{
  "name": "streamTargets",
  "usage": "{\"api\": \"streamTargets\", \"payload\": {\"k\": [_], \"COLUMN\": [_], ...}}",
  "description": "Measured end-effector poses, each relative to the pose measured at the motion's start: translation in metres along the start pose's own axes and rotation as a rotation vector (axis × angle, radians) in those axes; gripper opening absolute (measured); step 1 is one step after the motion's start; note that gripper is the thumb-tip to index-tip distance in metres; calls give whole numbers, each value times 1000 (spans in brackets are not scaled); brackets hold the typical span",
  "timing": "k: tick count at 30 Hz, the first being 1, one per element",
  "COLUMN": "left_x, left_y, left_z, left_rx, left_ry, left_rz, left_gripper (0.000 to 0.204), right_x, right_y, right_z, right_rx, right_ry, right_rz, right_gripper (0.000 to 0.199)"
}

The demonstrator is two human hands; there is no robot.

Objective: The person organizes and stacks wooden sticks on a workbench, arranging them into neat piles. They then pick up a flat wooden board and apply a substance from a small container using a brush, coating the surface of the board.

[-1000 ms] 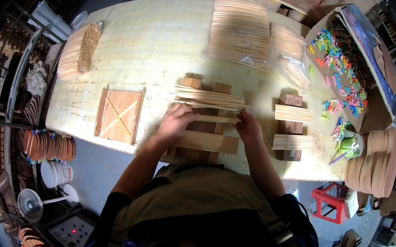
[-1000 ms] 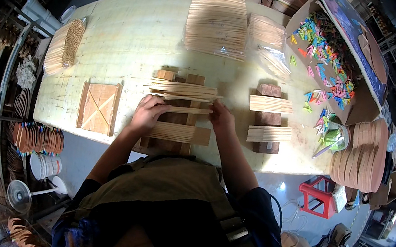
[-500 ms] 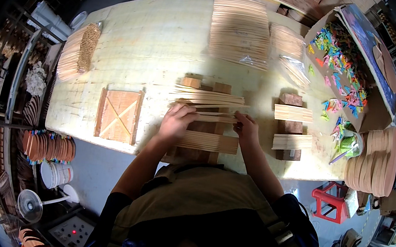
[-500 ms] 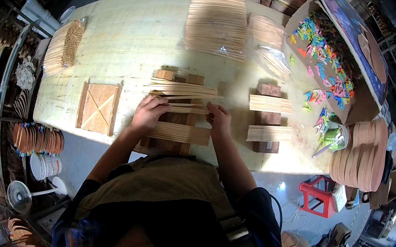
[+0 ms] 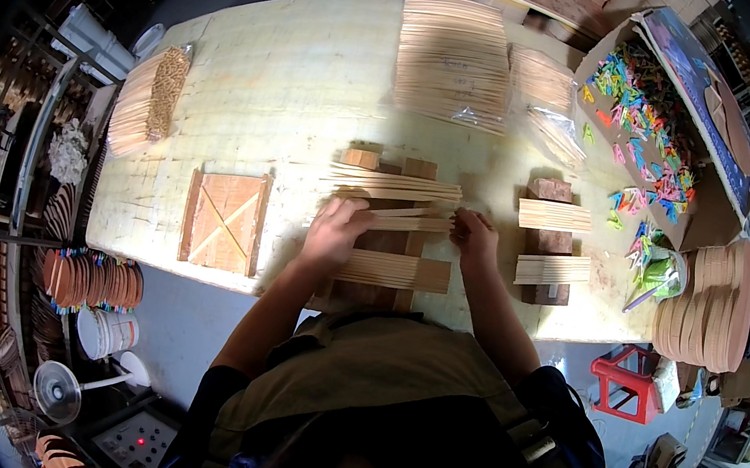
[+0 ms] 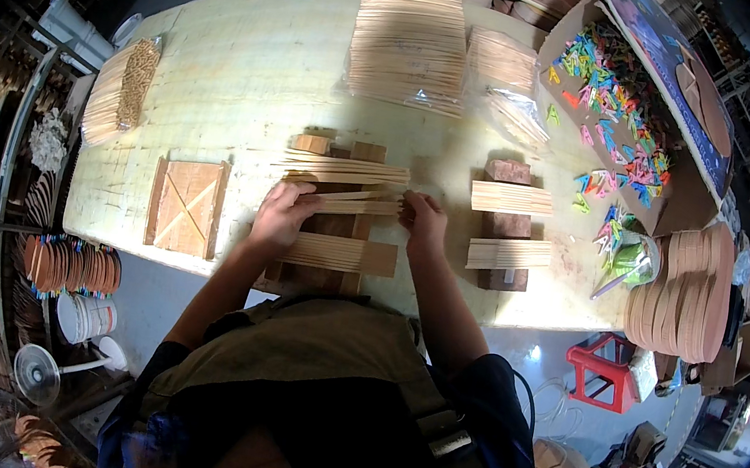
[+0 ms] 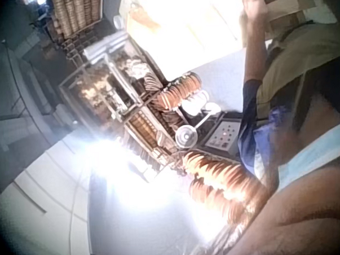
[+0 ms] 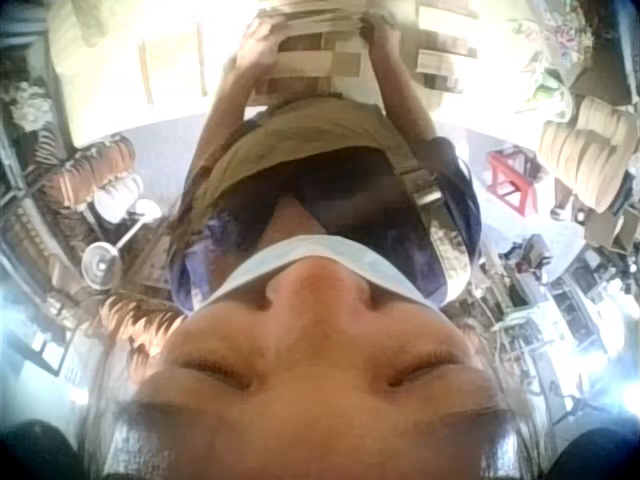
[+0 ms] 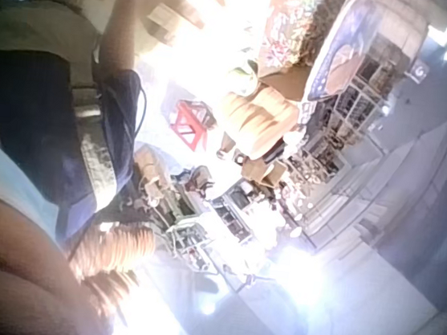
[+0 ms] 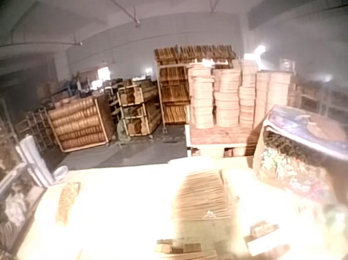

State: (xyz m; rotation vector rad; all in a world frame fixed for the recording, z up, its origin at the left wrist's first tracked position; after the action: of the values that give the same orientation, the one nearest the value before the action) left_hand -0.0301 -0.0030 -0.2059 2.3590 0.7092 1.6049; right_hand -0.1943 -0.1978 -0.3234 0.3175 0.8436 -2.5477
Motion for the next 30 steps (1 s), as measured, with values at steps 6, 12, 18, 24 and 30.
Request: {"api": "streamTargets", "payload": {"k": [6,12,18,24,30], "left_x": [-5,-1,-5,-12,-2], "left_y": [0,2,0,-2,3], "left_z": [3,1,5,9,-1], "left_rx": [1,16,104,51,66], "left_ry": [-65,-82,-156,-71,-16], "left_rz": [36,25,26,114,101], "left_gripper": [29,28,33,35,36], "right_x": [-6,-8,-12,-21,-7], "right_y": [-3,-4,-4,3,7], "right_z": [-9,-7,-6,-5,-7], "right_rx": [-76,-48,-100,-102,-71], "right_ry": [-48,-103,-85,-26,-106], "right_rz": [37,28,115,66,30], "right_gripper": [11,15,20,18,15]}}
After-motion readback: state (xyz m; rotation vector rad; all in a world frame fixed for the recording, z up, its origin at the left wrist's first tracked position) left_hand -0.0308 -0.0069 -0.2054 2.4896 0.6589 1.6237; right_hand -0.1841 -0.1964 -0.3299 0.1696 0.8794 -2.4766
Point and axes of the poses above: each hand's wrist, its own y-axis towards the middle knuckle, its own x-axis out of the back of the hand, z = x × y, the point moved 8 cm from there along y, towards the middle knuckle, and after that the axes turned 1 degree about -y, right-handed, at the moved point
